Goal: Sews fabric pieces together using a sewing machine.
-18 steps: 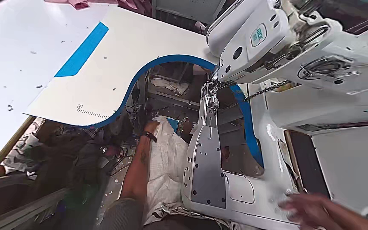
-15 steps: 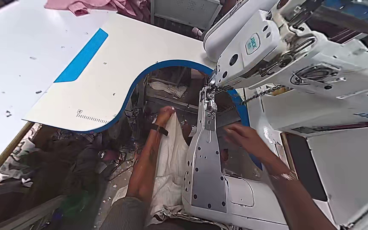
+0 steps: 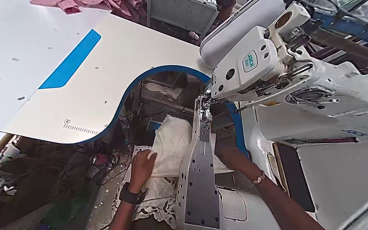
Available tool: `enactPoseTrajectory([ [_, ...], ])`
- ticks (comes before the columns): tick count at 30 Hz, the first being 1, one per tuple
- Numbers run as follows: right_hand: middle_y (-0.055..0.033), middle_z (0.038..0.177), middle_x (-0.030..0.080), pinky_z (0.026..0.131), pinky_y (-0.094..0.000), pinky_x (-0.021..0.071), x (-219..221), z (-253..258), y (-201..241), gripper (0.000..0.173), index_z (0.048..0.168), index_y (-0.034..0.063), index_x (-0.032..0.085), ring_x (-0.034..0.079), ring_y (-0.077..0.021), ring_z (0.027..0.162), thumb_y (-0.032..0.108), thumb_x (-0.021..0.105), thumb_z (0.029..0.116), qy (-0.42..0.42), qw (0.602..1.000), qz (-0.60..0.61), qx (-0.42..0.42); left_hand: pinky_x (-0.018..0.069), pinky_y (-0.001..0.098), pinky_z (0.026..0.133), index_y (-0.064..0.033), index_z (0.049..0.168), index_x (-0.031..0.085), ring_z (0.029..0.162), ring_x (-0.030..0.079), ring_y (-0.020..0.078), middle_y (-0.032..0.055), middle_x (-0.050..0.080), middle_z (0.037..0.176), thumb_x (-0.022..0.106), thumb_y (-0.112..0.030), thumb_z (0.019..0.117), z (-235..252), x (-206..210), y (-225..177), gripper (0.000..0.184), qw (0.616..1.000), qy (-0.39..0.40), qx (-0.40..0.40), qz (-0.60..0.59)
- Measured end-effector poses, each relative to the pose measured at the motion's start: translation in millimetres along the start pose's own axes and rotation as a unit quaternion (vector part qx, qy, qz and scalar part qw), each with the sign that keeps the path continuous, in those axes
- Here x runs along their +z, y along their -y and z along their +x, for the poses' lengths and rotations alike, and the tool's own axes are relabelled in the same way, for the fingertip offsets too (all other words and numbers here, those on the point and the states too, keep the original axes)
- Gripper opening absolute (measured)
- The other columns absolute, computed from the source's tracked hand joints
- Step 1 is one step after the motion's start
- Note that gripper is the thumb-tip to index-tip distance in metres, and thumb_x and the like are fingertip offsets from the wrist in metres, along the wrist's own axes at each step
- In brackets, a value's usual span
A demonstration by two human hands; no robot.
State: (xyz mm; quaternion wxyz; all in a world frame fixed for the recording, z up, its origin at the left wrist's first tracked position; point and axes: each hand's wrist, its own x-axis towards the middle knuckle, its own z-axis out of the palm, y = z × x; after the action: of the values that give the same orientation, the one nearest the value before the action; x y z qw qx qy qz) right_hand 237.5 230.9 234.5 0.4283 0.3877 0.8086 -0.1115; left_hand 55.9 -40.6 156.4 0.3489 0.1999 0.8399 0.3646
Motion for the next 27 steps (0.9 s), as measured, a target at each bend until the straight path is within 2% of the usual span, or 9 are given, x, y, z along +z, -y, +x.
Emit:
enactPoseTrajectory([
  [3, -0.0332, 0.111, 0.066, 0.095, -0.0634, 0.047, -1, -41, 0, 0.036, 0.117, -0.0119, 0.061, 0.064, -0.0494, 0.11, 0.022, 0.052, 0.1071, -0.157, 0.982, 0.098, -0.034, 0.0499, 0.05, 0.075, 0.0037, 0.087, 0.068, 0.074, 0.061, 0.0265, 0.0147, 0.062, 0.076, 0.056, -0.018, 0.1038, 25, -4, -21, 0.03, 0.991, 0.115, 0.069, -0.026],
  [5, -0.0233, 0.089, 0.069, 0.073, -0.0546, 0.0554, -4, -65, 30, 0.028, 0.118, -0.0091, 0.061, 0.069, -0.0389, 0.08, 0.011, 0.063, 0.0985, -0.373, 0.884, 0.194, -0.204, 0.0506, 0.03, 0.066, -0.0016, 0.092, 0.07, 0.066, 0.058, 0.0076, 0.0012, 0.062, 0.073, 0.052, -0.014, 0.1059, 23, -15, -81, 0.026, 0.966, 0.103, 0.145, -0.185],
  [10, -0.0071, 0.065, 0.06, 0.041, -0.0269, 0.0427, 48, -73, 45, 0.018, 0.098, 0.009, 0.075, 0.056, -0.0168, 0.048, 0.01, 0.059, 0.0899, -0.6, 0.68, 0.081, -0.414, 0.0634, 0.0283, 0.06, -0.0069, 0.151, 0.037, 0.065, 0.072, 0.0121, 0.0012, 0.072, 0.091, 0.027, -0.02, 0.109, -34, -1, -121, 0.045, 0.801, 0.43, 0.126, -0.397],
  [13, -0.0052, 0.065, 0.063, 0.046, -0.0258, 0.0448, 51, -75, 45, 0.018, 0.083, 0.0106, 0.07, 0.059, -0.0165, 0.054, 0.007, 0.054, 0.0904, -0.599, 0.675, 0.088, -0.422, 0.0561, 0.0197, 0.057, -0.0017, 0.129, 0.063, 0.06, 0.065, 0.0024, -0.0035, 0.074, 0.083, 0.042, -0.008, 0.1068, -5, -3, -120, 0.031, 0.91, 0.205, 0.242, -0.268],
  [16, -0.0051, 0.066, 0.064, 0.047, -0.0283, 0.0471, 47, -79, 48, 0.018, 0.087, 0.0073, 0.071, 0.061, -0.0175, 0.055, 0.012, 0.054, 0.0912, -0.611, 0.683, 0.11, -0.386, 0.059, 0.0438, 0.079, 0.0003, 0.113, 0.069, 0.088, 0.069, 0.0223, 0.013, 0.068, 0.108, 0.069, -0.01, 0.0936, 32, 19, -146, 0.022, 0.937, -0.056, 0.336, -0.077],
  [19, -0.0094, 0.068, 0.064, 0.05, -0.044, 0.0508, 24, -74, 16, 0.056, 0.121, -0.0085, 0.065, 0.06, -0.0241, 0.054, 0.037, 0.072, 0.0902, -0.505, 0.811, 0.211, -0.208, 0.0538, 0.0562, 0.084, 0.0078, 0.134, 0.052, 0.093, 0.07, 0.0382, 0.0241, 0.069, 0.104, 0.064, -0.028, 0.1, 3, 47, -150, 0.05, 0.954, -0.074, 0.289, 0.001],
  [21, -0.0109, 0.069, 0.059, 0.063, -0.0479, 0.0447, 7, -57, -10, 0.035, 0.11, -0.0052, 0.068, 0.054, -0.0251, 0.062, 0.028, 0.068, 0.0979, -0.344, 0.889, 0.277, -0.121, 0.0539, 0.0555, 0.084, 0.0026, 0.152, 0.039, 0.092, 0.071, 0.0393, 0.0242, 0.071, 0.102, 0.054, -0.035, 0.1055, -8, 47, -135, 0.061, 0.963, -0.021, 0.267, 0.015],
  [23, -0.0052, 0.066, 0.054, 0.062, -0.0396, 0.0411, -7, -46, -9, 0.026, 0.089, -0.0009, 0.068, 0.05, -0.0168, 0.062, 0.019, 0.058, 0.1024, -0.322, 0.893, 0.287, -0.128, 0.0519, 0.0561, 0.078, -0.0053, 0.16, 0.032, 0.081, 0.068, 0.0403, 0.0219, 0.07, 0.088, 0.048, -0.035, 0.1079, 2, 39, -139, 0.062, 0.957, 0.009, 0.286, 0.046],
  [27, 0.0076, 0.066, 0.049, 0.059, -0.0226, 0.0399, -23, -45, 15, 0.027, 0.093, 0.0078, 0.065, 0.047, -0.001, 0.059, 0.029, 0.053, 0.1041, -0.411, 0.831, 0.329, -0.176, 0.0505, 0.0588, 0.077, -0.0135, 0.161, 0.035, 0.082, 0.067, 0.0412, 0.0197, 0.07, 0.085, 0.058, -0.038, 0.1028, 11, 38, -153, 0.067, 0.96, 0.002, 0.275, 0.057],
])
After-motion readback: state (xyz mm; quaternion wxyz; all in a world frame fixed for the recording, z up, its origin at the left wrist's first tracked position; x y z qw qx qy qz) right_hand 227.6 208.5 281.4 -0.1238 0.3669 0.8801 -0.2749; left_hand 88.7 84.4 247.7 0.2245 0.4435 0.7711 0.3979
